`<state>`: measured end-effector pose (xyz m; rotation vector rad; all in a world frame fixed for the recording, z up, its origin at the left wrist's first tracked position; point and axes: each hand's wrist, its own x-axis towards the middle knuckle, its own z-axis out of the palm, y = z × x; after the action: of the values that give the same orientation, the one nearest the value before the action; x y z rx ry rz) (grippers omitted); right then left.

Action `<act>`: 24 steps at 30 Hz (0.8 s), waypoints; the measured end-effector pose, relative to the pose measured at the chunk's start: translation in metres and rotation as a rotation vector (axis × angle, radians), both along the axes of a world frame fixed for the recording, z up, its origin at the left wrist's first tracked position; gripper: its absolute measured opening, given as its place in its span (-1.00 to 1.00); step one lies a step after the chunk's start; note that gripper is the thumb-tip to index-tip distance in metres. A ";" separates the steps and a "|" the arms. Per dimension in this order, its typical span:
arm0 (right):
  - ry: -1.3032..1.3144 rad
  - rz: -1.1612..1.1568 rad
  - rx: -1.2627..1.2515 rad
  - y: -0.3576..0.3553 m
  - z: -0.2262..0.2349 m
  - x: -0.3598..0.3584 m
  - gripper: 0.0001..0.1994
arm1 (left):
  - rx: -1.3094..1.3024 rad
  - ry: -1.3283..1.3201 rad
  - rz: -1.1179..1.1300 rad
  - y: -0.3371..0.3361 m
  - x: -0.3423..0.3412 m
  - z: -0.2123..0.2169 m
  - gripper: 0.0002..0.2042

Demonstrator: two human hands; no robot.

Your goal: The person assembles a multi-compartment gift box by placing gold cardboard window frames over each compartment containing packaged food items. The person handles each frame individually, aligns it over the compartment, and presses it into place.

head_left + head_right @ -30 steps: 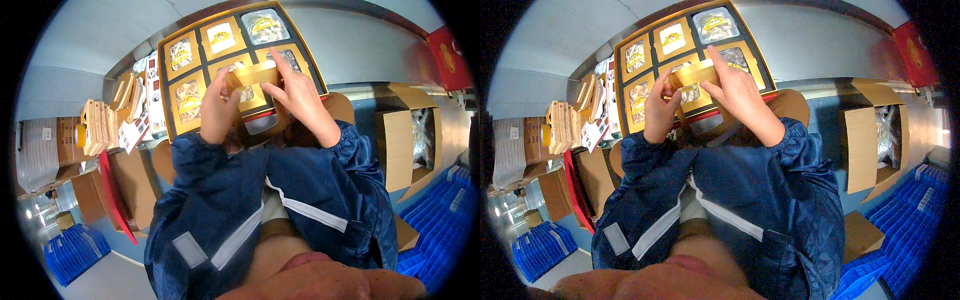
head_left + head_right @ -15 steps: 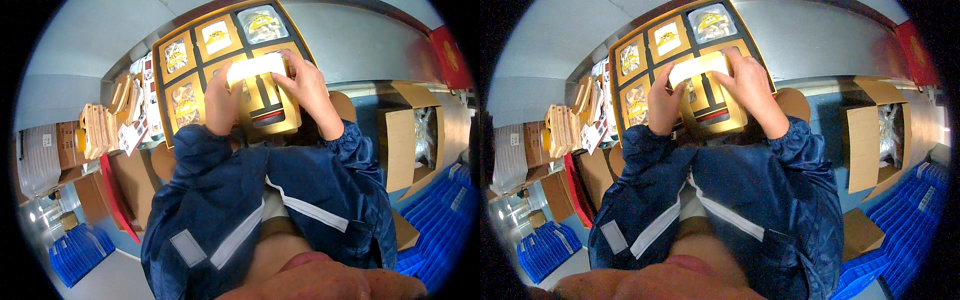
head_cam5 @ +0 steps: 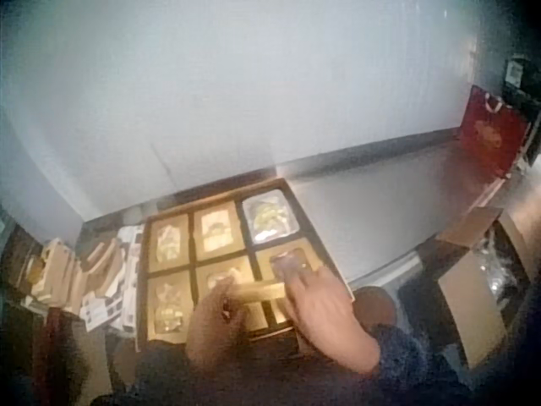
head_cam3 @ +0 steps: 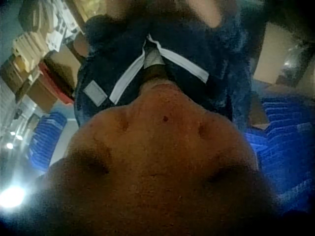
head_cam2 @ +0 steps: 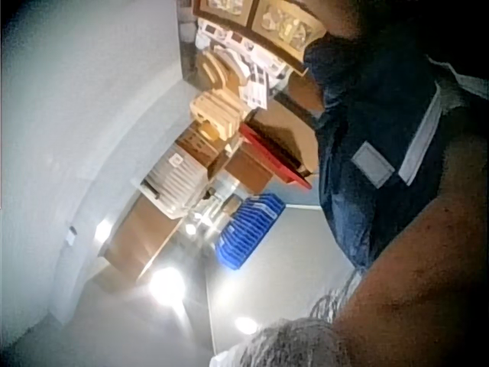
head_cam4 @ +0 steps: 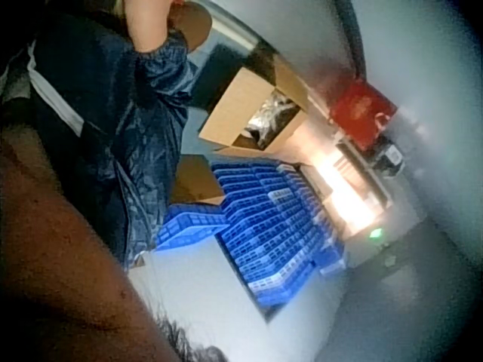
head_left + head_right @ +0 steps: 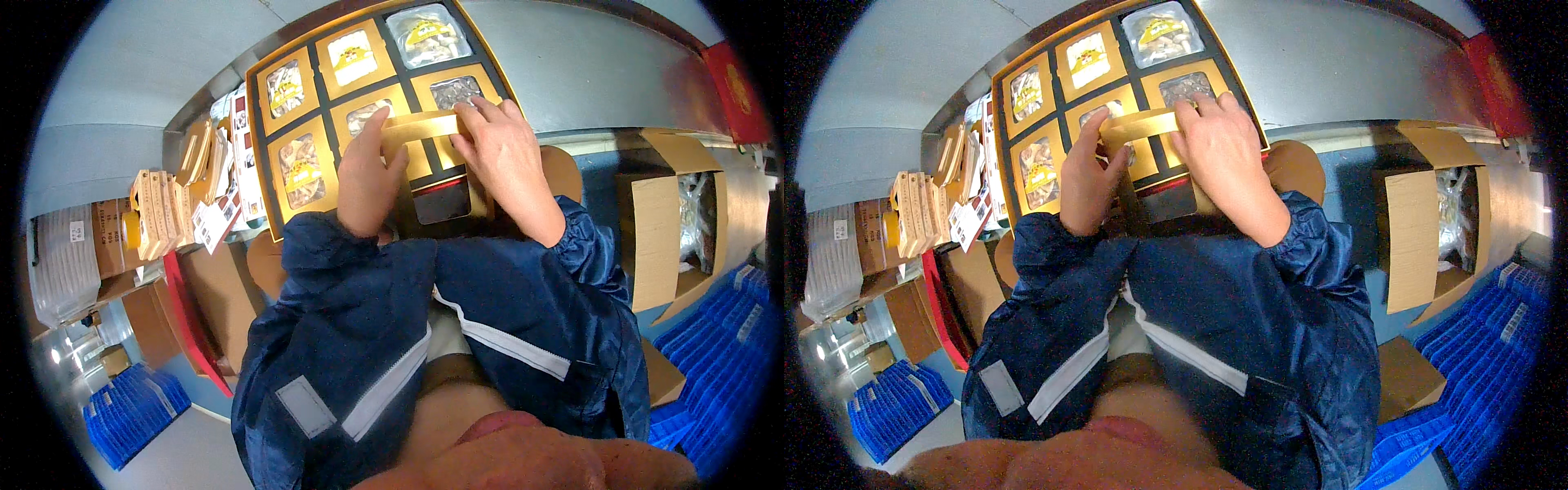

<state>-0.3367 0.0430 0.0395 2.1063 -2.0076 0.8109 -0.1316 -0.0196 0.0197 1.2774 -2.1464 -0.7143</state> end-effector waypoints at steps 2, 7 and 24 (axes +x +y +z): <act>-0.090 -0.036 0.031 0.003 0.000 0.002 -0.71 | 0.011 0.005 -0.022 0.001 -0.001 -0.002 -0.55; -0.282 -0.028 0.151 0.003 -0.002 -0.003 -0.71 | -0.141 0.052 -0.072 0.003 0.000 0.005 -0.64; -0.286 0.031 0.519 -0.305 -0.032 -0.146 -0.69 | 0.264 0.095 -0.007 -0.316 -0.120 -0.056 -0.69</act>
<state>-0.4825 -0.2624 0.0080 2.3971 -2.5711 0.6812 -0.2519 -0.3354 -0.0361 1.3385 -2.0305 -1.0674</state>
